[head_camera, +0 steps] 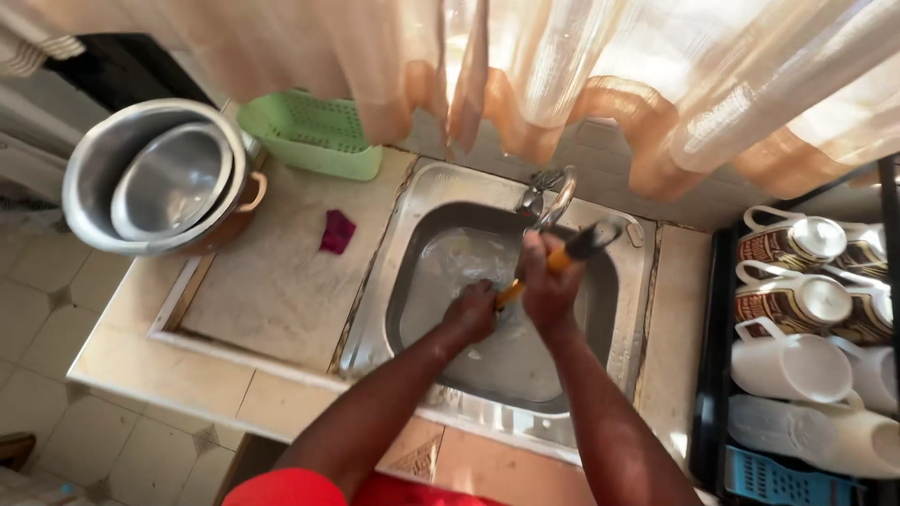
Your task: Unclogging a sink with a plunger and rinsing a metal bowl
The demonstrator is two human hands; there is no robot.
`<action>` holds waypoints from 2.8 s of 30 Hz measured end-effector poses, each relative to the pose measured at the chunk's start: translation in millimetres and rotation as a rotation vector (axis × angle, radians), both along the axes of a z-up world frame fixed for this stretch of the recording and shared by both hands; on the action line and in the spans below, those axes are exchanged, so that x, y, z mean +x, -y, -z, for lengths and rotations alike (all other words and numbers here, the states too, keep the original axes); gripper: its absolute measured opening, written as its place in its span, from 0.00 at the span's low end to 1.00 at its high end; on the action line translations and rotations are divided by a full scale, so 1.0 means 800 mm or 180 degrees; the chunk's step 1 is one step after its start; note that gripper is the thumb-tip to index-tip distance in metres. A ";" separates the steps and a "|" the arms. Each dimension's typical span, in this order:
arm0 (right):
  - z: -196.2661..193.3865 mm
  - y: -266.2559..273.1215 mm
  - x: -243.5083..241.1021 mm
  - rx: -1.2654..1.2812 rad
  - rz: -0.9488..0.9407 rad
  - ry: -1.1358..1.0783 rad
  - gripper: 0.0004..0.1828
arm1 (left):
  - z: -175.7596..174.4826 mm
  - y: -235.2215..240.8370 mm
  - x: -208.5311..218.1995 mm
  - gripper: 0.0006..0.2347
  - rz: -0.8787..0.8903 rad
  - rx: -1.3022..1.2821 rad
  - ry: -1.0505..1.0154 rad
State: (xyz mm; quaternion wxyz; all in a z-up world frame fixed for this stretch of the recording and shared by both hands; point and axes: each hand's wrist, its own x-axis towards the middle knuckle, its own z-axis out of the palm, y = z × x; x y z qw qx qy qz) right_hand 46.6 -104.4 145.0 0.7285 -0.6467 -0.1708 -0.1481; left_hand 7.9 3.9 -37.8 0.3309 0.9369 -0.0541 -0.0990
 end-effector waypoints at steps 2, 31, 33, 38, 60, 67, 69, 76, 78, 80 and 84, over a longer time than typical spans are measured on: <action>-0.028 0.001 -0.008 0.0035 -0.0170 0.0031 0.27 | -0.005 0.001 -0.013 0.13 0.0079 -0.0063 -0.0078; -0.128 0.093 -0.133 -0.0348 0.0196 0.0239 0.28 | -0.226 -0.079 -0.209 0.15 -0.1425 -0.0669 -0.0646; -0.136 0.088 -0.141 -0.0385 0.0066 -0.0098 0.28 | -0.209 -0.081 -0.210 0.16 -0.1340 -0.0473 -0.0817; -0.128 0.097 -0.139 -0.0225 0.0336 0.0062 0.26 | -0.215 -0.079 -0.205 0.16 -0.1279 -0.0632 -0.0619; -0.140 0.114 -0.143 0.0463 0.0644 -0.0497 0.18 | -0.198 -0.075 -0.205 0.18 -0.1189 -0.0525 -0.1068; -0.150 0.135 -0.156 0.0245 0.0481 -0.0153 0.19 | -0.205 -0.064 -0.196 0.20 -0.0766 -0.0275 -0.1261; -0.154 0.140 -0.160 0.0081 0.0436 0.0068 0.22 | -0.215 -0.057 -0.190 0.20 -0.0758 -0.0236 -0.1530; -0.156 0.159 -0.162 0.0168 0.0489 0.0122 0.20 | -0.194 -0.043 -0.173 0.22 -0.0535 -0.0268 -0.1414; -0.155 0.160 -0.162 0.0249 0.0489 0.0129 0.18 | -0.206 -0.041 -0.169 0.22 -0.0509 -0.0237 -0.1473; -0.154 0.160 -0.163 0.0257 0.0567 0.0090 0.18 | -0.208 -0.041 -0.165 0.22 -0.0507 -0.0234 -0.1480; -0.142 0.154 -0.167 0.0404 0.0803 0.0275 0.22 | -0.197 -0.045 -0.170 0.21 -0.0515 -0.0310 -0.1429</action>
